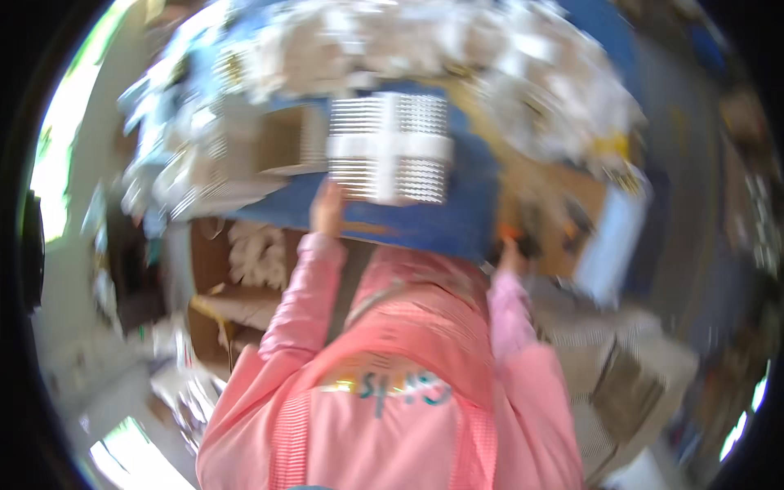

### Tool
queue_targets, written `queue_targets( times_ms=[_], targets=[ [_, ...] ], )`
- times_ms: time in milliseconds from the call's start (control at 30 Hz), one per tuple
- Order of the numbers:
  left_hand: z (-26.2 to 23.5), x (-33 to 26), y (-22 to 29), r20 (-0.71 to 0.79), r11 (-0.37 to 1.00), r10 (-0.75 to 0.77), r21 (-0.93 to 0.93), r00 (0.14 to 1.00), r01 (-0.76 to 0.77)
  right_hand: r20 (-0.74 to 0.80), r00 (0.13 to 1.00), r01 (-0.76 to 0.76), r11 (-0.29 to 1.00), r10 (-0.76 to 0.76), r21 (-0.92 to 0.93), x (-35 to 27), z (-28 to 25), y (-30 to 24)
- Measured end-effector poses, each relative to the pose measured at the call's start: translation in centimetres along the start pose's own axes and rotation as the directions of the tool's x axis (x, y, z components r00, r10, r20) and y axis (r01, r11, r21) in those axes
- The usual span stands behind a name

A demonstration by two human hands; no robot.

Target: Decorating small square boxes with ribbon and bows using a hot glue gun.

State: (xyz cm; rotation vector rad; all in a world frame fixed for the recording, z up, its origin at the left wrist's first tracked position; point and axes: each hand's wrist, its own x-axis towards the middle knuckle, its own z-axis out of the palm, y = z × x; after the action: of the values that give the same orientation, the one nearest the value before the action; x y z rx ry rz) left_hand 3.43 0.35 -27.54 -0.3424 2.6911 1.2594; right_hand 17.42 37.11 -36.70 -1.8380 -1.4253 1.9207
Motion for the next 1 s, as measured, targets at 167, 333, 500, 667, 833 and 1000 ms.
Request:
queue_targets(
  times_ms=[167,333,500,667,833,1000],
  targets=[
    [1.3,-2.3,3.5,-0.031,0.832,-0.069,-0.553,0.997,0.04,0.363,0.92,-0.269,0.91,0.146,0.315,1.0,-3.3,-1.4],
    [1.1,-2.9,2.9,-0.117,0.877,-0.008,-0.478,0.993,-0.049,0.363,0.915,-0.34,0.823,0.177,0.455,-2.6,-1.4,-3.8],
    [1.6,-2.0,2.2,-0.12,0.843,-0.017,-0.536,0.993,-0.05,0.416,0.901,-0.331,0.821,0.127,0.466,-6.6,-0.6,-5.3],
    [2.1,-1.6,1.9,-0.166,0.853,0.02,-0.512,0.986,-0.103,0.472,0.881,-0.204,0.916,0.018,0.346,-7.8,-0.7,-6.2],
    [1.8,-2.0,2.0,-0.174,0.845,0.037,-0.52,0.984,-0.124,0.25,0.88,0.39,0.915,-0.404,0.108,-11.8,0.3,-8.9],
    [1.7,-2.1,2.4,-0.156,0.835,0.017,-0.541,0.988,-0.1,0.484,0.758,0.402,0.897,-0.438,0.181,-14.7,1.7,-12.6]
  ],
)
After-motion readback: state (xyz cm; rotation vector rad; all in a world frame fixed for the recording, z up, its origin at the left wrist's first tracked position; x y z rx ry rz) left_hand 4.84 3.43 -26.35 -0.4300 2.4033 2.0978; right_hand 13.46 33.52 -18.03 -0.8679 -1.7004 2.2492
